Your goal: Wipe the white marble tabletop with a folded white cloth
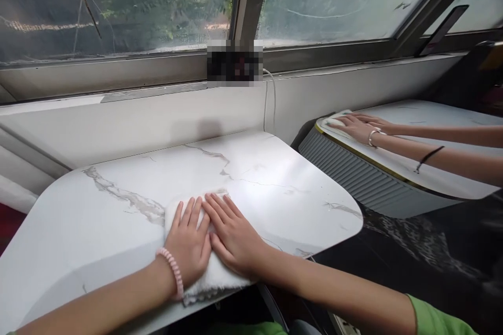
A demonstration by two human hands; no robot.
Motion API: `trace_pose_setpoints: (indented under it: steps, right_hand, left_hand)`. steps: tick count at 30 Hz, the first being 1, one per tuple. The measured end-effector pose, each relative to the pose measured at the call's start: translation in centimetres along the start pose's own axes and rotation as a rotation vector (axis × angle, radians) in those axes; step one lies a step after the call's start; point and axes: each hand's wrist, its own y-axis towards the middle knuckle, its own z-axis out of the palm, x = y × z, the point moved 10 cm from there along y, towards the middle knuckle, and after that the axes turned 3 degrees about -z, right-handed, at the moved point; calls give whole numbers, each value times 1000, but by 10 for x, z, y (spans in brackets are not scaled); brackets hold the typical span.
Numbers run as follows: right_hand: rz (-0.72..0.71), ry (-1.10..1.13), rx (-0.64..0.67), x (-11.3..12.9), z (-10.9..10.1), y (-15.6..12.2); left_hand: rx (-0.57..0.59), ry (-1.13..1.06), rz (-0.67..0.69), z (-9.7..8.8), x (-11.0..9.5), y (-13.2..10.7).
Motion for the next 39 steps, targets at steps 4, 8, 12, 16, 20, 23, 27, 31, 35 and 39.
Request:
trace_pose_setpoints:
  steps: [4, 8, 12, 16, 20, 23, 27, 31, 35, 39]
  right_hand:
    - [13, 10, -31, -14, 11, 41]
    - [5, 20, -51, -31, 29, 103]
    - [-4, 31, -62, -46, 44, 167]
    - [14, 47, -70, -60, 51, 205]
    - [17, 48, -90, -66, 52, 213]
    - [5, 44, -95, -65, 51, 207]
    - [-16, 9, -76, -53, 48, 189]
    - [4, -24, -44, -33, 46, 150]
    - [-9, -35, -11, 4, 46, 96]
    - [-156, -4, -19, 56, 39, 51]
  left_hand:
    - [49, 2, -93, 10, 47, 22]
    - [55, -3, -184, 16, 109, 47]
    - [44, 16, -248, 19, 169, 74]
    - [61, 43, -270, 24, 204, 98]
    - [95, 61, -289, 30, 211, 105]
    - [115, 92, -301, 32, 207, 99]
    - [138, 127, -270, 30, 188, 83]
    - [142, 120, -200, 24, 153, 54]
    - [89, 90, -135, 7, 105, 5]
    - [14, 89, -173, -20, 63, -53]
